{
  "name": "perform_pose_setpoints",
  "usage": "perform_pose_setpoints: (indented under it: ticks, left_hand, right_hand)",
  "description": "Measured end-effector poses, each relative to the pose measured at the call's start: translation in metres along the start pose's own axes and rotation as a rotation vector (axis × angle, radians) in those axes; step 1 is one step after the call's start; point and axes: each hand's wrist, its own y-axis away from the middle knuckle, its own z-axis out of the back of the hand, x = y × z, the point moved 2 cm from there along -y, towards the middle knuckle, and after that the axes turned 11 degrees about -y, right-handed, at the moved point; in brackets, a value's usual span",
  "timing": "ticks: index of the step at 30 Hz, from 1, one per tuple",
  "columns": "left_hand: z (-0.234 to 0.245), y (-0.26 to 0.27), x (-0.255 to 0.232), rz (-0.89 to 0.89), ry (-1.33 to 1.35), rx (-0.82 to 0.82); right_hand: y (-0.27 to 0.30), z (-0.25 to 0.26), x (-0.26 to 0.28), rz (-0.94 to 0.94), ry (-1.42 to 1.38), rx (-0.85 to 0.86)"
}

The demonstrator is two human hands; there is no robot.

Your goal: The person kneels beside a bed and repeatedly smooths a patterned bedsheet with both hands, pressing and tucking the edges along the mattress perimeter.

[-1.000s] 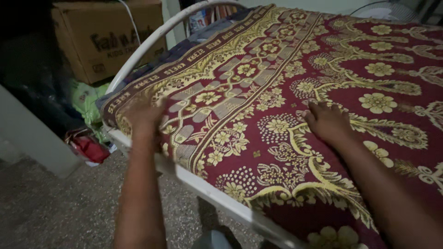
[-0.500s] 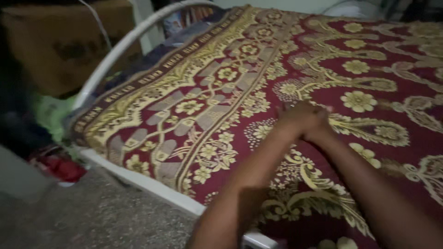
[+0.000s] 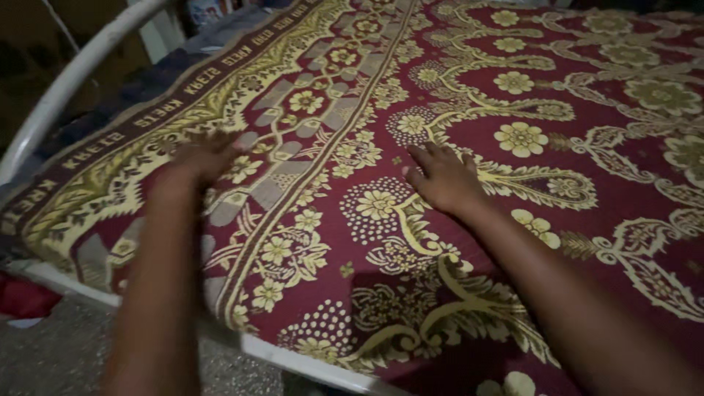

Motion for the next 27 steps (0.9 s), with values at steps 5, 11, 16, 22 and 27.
perform_pose_setpoints:
  ticks: [5, 11, 16, 22, 27]
  left_hand:
    - [-0.021, 0.006, 0.029, 0.176, -0.117, -0.208]
    - [0.014, 0.048, -0.014, 0.352, -0.504, -0.327]
    - [0.025, 0.071, -0.156, 0.055, 0.093, 0.205]
    - [0.015, 0.129, -0.195, -0.343, 0.086, 0.009]
    - [0.025, 0.149, -0.055, 0.012, 0.028, -0.261]
  right_hand:
    - [-0.001, -0.002, -0.001, -0.031, 0.016, 0.01]
    - [-0.003, 0.0, 0.002, -0.063, 0.052, 0.025]
    - [0.0, -0.001, 0.003, -0.053, 0.018, 0.026]
    - [-0.002, -0.005, -0.011, 0.003, -0.021, 0.006]
    - [-0.008, -0.007, -0.016, 0.066, -0.03, -0.002]
